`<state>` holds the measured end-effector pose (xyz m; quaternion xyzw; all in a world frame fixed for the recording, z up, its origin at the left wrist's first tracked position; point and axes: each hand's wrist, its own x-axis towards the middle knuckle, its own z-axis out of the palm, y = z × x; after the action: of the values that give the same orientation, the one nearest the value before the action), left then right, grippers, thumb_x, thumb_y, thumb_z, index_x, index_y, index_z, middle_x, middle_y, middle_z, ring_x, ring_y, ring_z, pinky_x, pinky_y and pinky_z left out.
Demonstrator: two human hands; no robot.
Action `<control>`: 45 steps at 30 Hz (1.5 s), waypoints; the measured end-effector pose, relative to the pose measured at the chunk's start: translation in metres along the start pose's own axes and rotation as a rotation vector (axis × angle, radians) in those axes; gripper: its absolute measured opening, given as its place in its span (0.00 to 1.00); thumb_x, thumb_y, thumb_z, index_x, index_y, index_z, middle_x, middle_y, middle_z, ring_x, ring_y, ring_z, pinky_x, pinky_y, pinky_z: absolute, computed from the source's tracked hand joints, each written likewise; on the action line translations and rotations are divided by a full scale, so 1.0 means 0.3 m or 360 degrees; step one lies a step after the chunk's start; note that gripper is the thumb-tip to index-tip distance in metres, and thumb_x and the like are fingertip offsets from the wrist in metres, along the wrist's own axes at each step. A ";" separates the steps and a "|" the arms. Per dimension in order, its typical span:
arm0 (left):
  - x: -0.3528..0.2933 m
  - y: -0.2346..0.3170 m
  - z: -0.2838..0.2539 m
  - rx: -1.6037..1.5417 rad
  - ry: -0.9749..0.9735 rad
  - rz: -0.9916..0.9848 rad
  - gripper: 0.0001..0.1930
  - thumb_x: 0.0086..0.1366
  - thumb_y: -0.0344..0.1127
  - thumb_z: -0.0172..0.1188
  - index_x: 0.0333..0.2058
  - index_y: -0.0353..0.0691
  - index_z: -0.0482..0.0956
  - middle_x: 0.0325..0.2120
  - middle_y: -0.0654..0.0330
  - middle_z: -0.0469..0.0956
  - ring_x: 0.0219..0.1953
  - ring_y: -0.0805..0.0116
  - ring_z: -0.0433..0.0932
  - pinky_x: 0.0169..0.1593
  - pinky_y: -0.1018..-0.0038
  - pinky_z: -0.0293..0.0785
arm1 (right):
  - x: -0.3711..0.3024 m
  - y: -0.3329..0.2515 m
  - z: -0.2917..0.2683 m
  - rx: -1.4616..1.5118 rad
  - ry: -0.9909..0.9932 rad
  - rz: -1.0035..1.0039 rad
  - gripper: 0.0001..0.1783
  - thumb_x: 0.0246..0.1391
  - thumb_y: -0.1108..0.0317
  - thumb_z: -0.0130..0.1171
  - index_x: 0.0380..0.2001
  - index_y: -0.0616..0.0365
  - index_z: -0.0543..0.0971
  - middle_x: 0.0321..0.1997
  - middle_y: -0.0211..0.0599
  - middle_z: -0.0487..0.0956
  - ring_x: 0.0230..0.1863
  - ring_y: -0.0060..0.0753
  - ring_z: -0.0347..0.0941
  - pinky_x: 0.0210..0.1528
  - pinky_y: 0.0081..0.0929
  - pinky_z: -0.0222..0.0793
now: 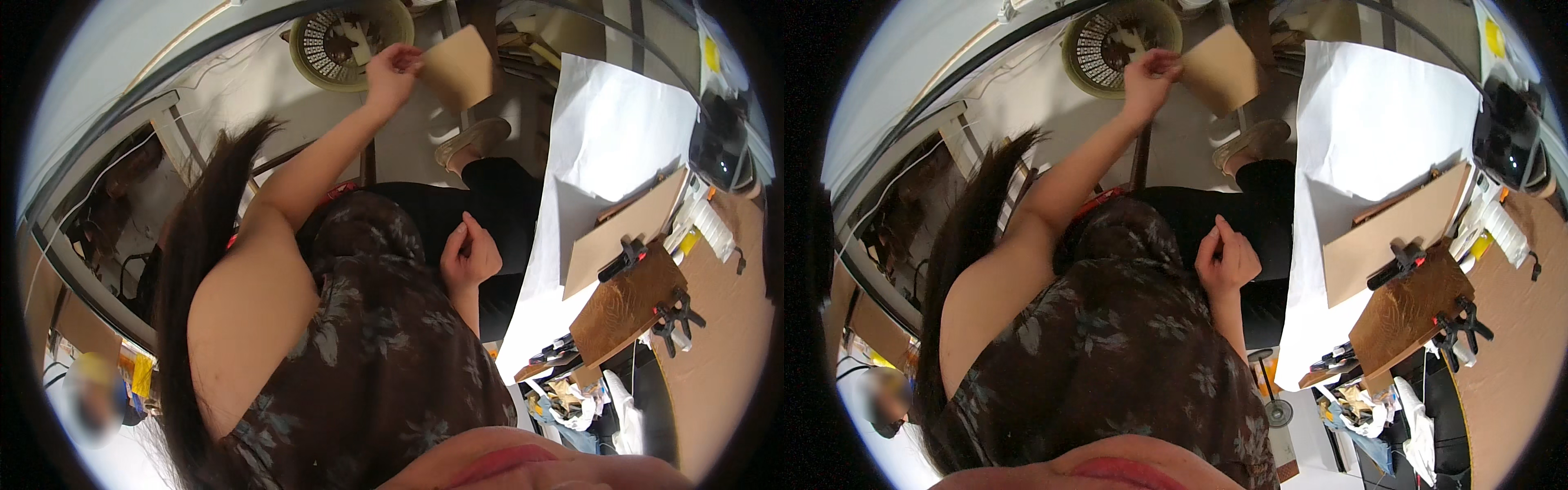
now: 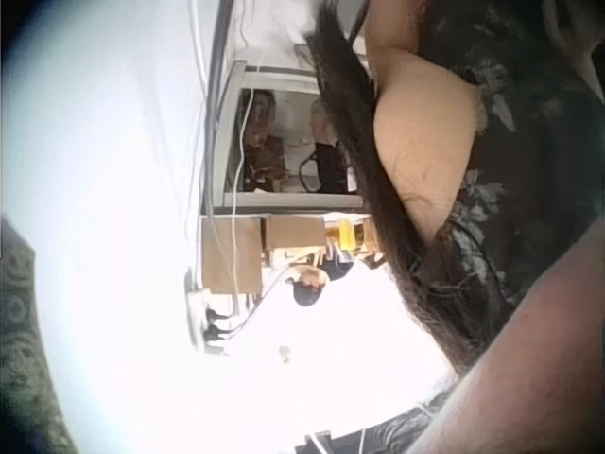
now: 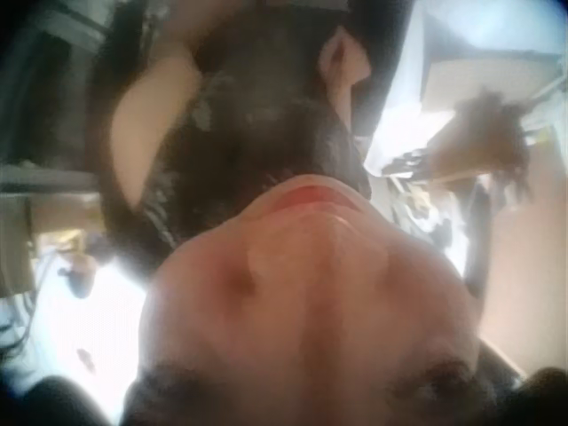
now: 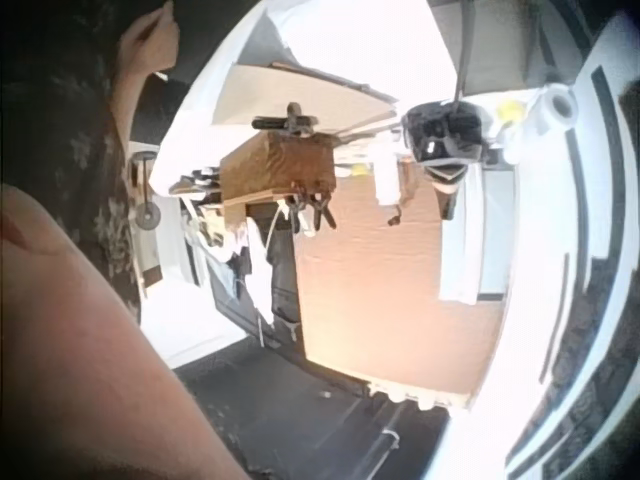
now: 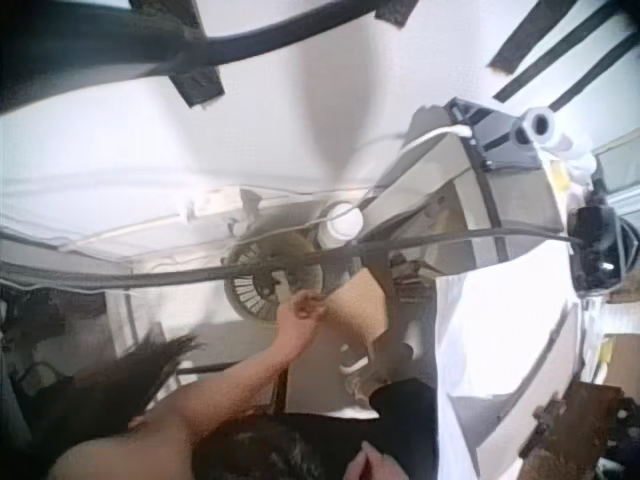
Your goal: The person assembles a wooden frame by placing a rectangular board into a carved wooden frame and securing it with multiple clamps. They adjust the clamps and reposition the board to ensure a tight fit.
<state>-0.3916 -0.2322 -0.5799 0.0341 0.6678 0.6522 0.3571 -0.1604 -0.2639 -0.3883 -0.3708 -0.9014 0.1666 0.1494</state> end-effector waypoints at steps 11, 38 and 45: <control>-0.076 0.111 -0.153 -0.0356 -0.0440 -0.0463 0.11 0.65 0.34 0.62 0.44 0.35 0.83 0.35 0.63 0.82 0.38 0.74 0.78 0.45 0.76 0.74 | -0.028 -0.009 -0.029 0.0381 0.0084 0.0186 0.15 0.52 0.76 0.62 0.44 0.63 0.79 0.24 0.35 0.76 0.18 0.28 0.70 0.21 0.22 0.66; -1.052 1.046 0.812 0.0095 -0.1976 0.1269 0.08 0.69 0.23 0.55 0.44 0.27 0.77 0.41 0.53 0.81 0.40 0.70 0.81 0.46 0.75 0.78 | -0.303 0.654 -1.182 0.1254 0.1473 0.1016 0.29 0.56 0.72 0.66 0.59 0.68 0.70 0.30 0.27 0.82 0.33 0.17 0.75 0.39 0.17 0.71; -1.070 1.049 0.940 0.0196 -0.2144 0.1179 0.08 0.68 0.25 0.58 0.45 0.30 0.79 0.39 0.58 0.82 0.39 0.75 0.81 0.43 0.82 0.74 | -0.231 0.725 -1.163 0.1219 0.1084 0.1104 0.27 0.56 0.70 0.67 0.57 0.63 0.72 0.29 0.24 0.81 0.32 0.15 0.73 0.38 0.17 0.69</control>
<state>-0.1385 -0.1114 -0.1296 0.6649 0.2864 0.5294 0.4422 0.1584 -0.1020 -0.1737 -0.5946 -0.5062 0.3894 0.4884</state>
